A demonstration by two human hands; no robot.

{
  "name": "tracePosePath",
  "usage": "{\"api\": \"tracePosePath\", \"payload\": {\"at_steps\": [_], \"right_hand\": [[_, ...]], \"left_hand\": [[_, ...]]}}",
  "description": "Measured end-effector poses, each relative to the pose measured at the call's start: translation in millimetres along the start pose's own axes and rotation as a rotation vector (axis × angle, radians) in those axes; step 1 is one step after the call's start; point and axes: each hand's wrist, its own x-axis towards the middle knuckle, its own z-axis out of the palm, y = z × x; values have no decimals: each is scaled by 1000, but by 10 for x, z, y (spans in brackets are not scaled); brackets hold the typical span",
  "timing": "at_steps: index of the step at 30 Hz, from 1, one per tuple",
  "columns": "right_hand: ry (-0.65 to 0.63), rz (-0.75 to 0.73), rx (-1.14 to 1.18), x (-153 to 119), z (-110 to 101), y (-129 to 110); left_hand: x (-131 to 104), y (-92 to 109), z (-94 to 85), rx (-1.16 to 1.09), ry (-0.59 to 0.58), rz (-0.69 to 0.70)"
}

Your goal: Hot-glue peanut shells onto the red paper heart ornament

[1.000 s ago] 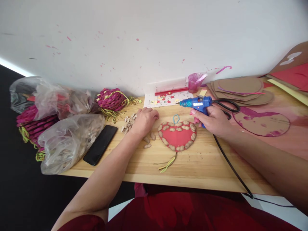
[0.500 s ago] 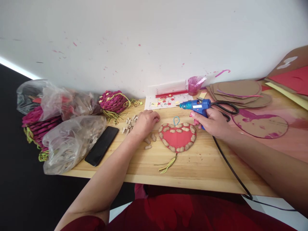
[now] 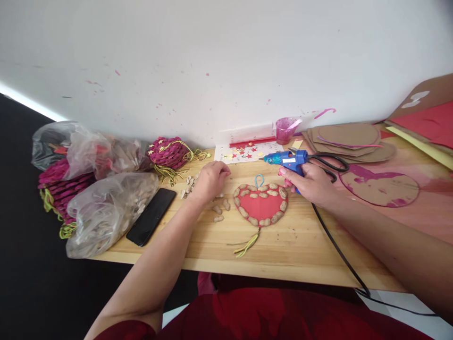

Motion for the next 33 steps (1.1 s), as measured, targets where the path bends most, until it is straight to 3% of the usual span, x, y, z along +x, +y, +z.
{"api": "tracePosePath", "payload": {"at_steps": [4,13,23,33], "right_hand": [[3,-26,-3,-11,1,-29],[10,-24,-28,-2,0,5],[-14,-19,-5,6,-10,26],[23,0,-70,12,-14,82]], "left_hand": [[-27,-32,-93,-89,36,-75],[22,-26,87,114,-65,49],[24,-88,64,109,-116,89],[-15,-9,131,213,-79,133]]}}
